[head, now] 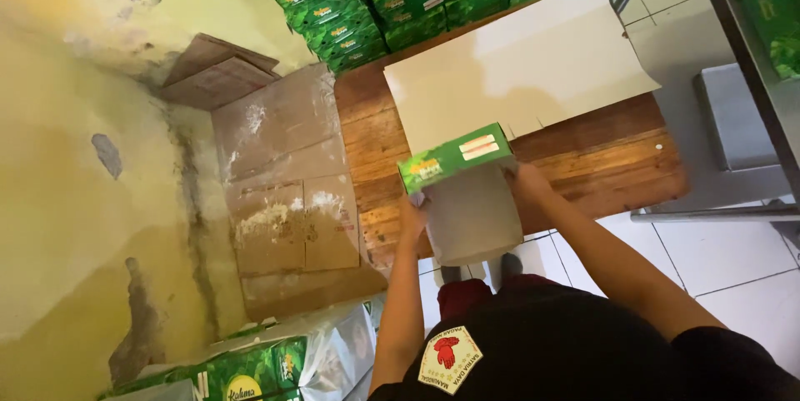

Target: Assembling cardboard cake boxes.

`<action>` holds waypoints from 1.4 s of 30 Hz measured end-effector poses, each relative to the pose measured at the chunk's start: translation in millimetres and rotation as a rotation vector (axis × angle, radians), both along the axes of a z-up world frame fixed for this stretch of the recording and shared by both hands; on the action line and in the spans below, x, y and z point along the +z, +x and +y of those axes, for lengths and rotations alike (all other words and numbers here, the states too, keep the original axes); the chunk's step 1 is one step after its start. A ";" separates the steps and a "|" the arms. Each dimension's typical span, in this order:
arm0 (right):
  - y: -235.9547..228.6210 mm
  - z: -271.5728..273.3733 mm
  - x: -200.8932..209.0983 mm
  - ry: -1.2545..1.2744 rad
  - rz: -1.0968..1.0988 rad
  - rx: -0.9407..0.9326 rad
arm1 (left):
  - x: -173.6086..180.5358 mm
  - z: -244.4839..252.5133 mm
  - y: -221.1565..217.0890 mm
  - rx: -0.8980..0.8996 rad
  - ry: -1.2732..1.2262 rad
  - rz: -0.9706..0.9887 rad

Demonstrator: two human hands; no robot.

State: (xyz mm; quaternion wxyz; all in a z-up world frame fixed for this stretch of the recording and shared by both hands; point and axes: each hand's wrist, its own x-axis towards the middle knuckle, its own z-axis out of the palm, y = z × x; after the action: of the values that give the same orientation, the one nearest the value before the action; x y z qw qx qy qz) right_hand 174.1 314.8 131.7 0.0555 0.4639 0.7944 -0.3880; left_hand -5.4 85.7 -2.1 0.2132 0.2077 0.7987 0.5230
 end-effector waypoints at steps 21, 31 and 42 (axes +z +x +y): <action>49.7 13.4 -55.6 0.378 -0.095 0.441 | 27.9 -40.8 11.7 -0.252 -0.775 0.611; 89.1 -18.3 24.4 -0.622 0.092 -0.412 | 66.7 -105.2 62.1 0.088 -0.045 -1.109; 62.6 -26.3 100.9 -0.191 0.242 -0.297 | 59.8 -84.9 58.5 0.032 -0.029 -1.202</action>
State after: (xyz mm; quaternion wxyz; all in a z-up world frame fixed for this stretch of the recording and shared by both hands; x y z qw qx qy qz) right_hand 236.7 288.6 232.7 -0.0544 0.5187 0.6777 -0.5183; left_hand 53.1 0.8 57.7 0.6224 -0.1395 0.5482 0.5409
